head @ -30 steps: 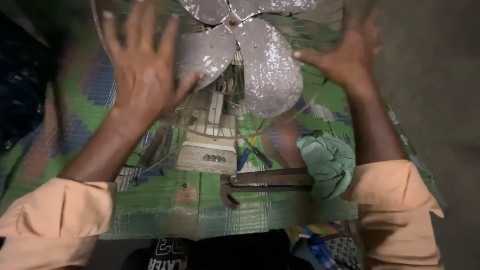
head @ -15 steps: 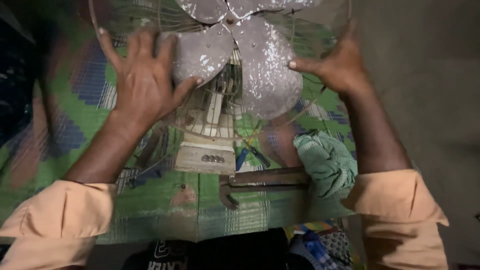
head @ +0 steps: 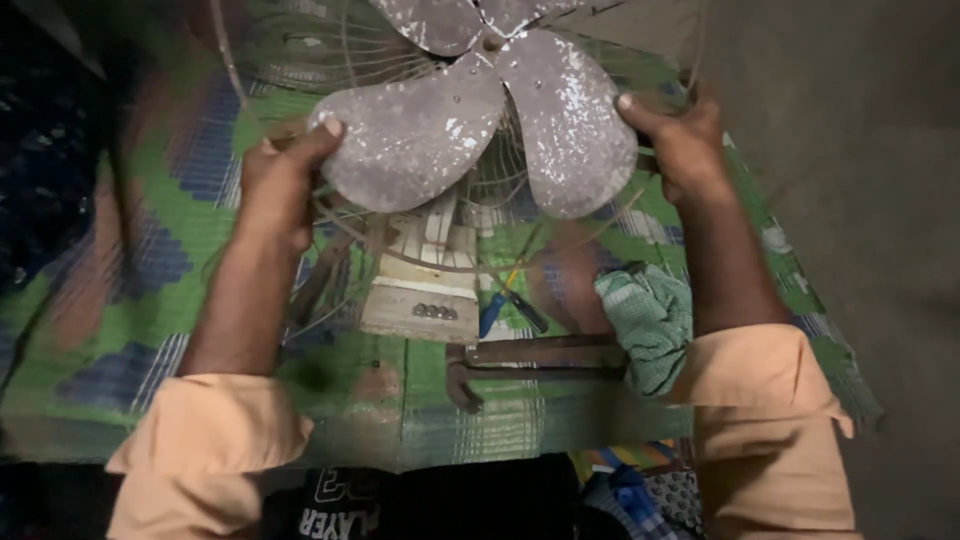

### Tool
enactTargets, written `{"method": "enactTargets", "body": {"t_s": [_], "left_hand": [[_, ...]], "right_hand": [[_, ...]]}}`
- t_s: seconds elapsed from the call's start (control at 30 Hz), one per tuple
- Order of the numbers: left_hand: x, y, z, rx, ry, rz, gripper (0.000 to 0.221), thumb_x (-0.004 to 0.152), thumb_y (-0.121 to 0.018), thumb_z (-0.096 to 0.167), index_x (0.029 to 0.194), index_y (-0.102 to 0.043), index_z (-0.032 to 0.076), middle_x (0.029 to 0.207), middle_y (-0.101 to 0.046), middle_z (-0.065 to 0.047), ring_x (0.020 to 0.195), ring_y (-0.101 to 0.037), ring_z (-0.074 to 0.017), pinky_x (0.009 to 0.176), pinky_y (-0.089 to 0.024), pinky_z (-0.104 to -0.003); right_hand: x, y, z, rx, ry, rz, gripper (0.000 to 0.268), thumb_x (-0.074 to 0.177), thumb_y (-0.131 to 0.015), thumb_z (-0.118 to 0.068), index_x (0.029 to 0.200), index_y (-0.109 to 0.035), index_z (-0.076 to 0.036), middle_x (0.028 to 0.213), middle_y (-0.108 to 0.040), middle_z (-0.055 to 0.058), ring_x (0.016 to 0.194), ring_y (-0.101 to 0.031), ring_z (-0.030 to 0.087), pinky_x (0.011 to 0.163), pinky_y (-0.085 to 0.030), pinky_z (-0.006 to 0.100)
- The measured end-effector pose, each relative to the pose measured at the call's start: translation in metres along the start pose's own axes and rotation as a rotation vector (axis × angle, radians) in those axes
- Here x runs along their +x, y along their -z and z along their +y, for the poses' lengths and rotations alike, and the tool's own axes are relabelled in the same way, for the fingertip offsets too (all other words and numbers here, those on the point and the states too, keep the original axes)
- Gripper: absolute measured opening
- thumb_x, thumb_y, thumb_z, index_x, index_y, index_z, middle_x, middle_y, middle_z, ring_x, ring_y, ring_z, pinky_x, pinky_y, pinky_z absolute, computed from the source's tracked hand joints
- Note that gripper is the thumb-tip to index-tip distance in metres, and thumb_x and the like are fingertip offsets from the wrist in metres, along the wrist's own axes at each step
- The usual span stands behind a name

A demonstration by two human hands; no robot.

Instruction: Repairing and reassembling a portable electric fan.

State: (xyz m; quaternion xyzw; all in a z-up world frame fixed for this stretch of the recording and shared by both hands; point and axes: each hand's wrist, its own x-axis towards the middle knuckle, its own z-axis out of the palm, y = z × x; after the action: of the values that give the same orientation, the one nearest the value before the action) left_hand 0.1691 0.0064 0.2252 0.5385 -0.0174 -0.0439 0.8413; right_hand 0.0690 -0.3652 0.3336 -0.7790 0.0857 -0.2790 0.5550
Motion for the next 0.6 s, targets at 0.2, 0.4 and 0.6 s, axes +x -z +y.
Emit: {"method": "enactTargets", "body": {"t_s": [0.2, 0.4, 0.6], "left_hand": [[-0.005, -0.003, -0.001, 0.186, -0.222, -0.096, 0.036, 0.085, -0.079, 0.004, 0.118, -0.067, -0.002, 0.106, -0.078, -0.013, 0.088, -0.078, -0.0184, 0.073, -0.066, -0.030], [-0.034, -0.023, 0.026, 0.433, -0.246, -0.034, 0.042, 0.084, -0.080, 0.005, 0.122, -0.065, -0.004, 0.106, -0.077, -0.015, 0.090, -0.079, -0.0188, 0.073, -0.061, -0.034], [-0.030, -0.018, 0.015, 0.434, -0.333, -0.038, 0.044, 0.083, -0.081, 0.002, 0.122, -0.063, -0.009, 0.106, -0.078, -0.018, 0.089, -0.078, -0.0205, 0.072, -0.064, -0.031]], "right_hand": [[0.022, 0.008, 0.023, 0.022, -0.133, 0.066, 0.076, 0.083, -0.086, -0.023, 0.143, -0.044, 0.000, 0.118, -0.073, 0.019, 0.095, -0.075, 0.029, 0.072, -0.061, 0.049], [0.047, 0.009, 0.056, 0.142, -0.247, 0.029, 0.038, 0.082, -0.084, -0.023, 0.112, -0.071, -0.003, 0.108, -0.077, 0.011, 0.088, -0.075, 0.023, 0.070, -0.060, 0.039], [0.040, 0.002, 0.042, 0.116, -0.154, 0.081, 0.019, 0.082, -0.087, -0.011, 0.087, -0.073, 0.002, 0.083, -0.075, 0.012, 0.062, -0.069, 0.019, 0.049, -0.051, 0.033]]}}
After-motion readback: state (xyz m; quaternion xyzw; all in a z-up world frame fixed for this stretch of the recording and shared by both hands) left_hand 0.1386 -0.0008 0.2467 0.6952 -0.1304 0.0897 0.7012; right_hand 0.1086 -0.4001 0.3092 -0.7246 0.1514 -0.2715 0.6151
